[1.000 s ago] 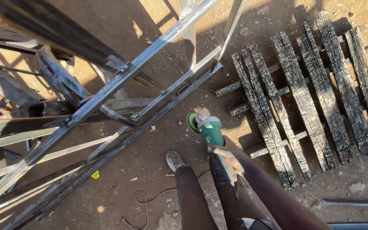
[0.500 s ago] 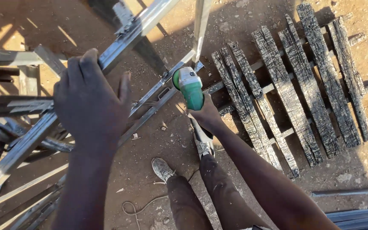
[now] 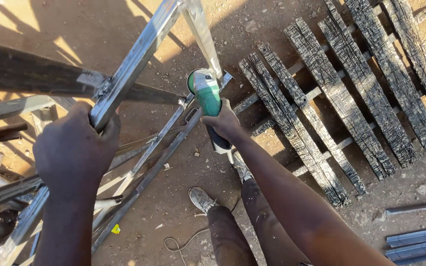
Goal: Using an angle grinder to smooth out weld joints and sharp edges on a metal gate frame.
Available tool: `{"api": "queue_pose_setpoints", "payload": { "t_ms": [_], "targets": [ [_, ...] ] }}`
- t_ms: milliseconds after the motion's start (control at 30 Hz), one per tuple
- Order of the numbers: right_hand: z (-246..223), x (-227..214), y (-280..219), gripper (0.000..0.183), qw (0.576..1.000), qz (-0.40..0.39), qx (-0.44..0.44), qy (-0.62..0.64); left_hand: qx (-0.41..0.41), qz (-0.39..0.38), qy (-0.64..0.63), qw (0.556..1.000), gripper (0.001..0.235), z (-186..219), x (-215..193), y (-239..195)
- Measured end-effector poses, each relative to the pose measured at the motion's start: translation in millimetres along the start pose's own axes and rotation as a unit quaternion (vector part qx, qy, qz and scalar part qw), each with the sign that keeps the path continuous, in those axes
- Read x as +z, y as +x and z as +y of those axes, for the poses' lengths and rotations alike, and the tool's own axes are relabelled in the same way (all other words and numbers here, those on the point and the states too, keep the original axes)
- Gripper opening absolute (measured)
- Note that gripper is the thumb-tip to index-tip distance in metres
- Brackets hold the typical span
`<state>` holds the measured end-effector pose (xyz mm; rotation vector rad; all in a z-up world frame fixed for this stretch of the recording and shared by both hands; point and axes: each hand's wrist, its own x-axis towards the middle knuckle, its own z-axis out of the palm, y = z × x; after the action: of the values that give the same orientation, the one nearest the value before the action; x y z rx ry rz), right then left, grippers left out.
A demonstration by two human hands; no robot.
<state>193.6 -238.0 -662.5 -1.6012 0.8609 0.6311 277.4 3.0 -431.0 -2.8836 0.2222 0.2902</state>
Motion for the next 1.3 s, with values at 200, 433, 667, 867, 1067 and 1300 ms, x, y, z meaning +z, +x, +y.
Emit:
{"api": "queue_pose_setpoints", "payload": {
  "t_ms": [200,433,667,867,1067,1300],
  "targets": [
    [-5.6,-6.5,19.5,0.062,0.999,-0.017,-0.019,0.029,-0.011,0.018,0.005,1.0,0.042,-1.0,6.1,-2.5],
    [-9.0,-6.0,8.2,0.076,0.996,-0.04,-0.012,0.079,-0.008,0.052,0.037,0.998,0.043,-3.3,11.8,-3.7],
    [25.2,-17.6,3.7,0.089,0.986,-0.038,-0.015,-0.161,-0.02,0.037,0.028,0.999,0.041,1.5,4.8,-3.8],
    [-2.2,-17.6,-32.4,0.077,0.978,-0.01,-0.001,-0.209,0.015,0.074,0.034,0.997,0.051,1.4,8.1,-3.1],
    [-3.4,-1.7,-46.6,0.091,0.954,-0.078,-0.001,-0.29,0.001,0.078,0.033,0.996,0.055,2.5,9.5,-3.9],
    [8.3,26.0,-54.0,0.089,0.937,-0.111,-0.021,-0.33,0.007,0.139,0.026,0.99,0.055,6.0,13.8,-12.5]
  ]
}}
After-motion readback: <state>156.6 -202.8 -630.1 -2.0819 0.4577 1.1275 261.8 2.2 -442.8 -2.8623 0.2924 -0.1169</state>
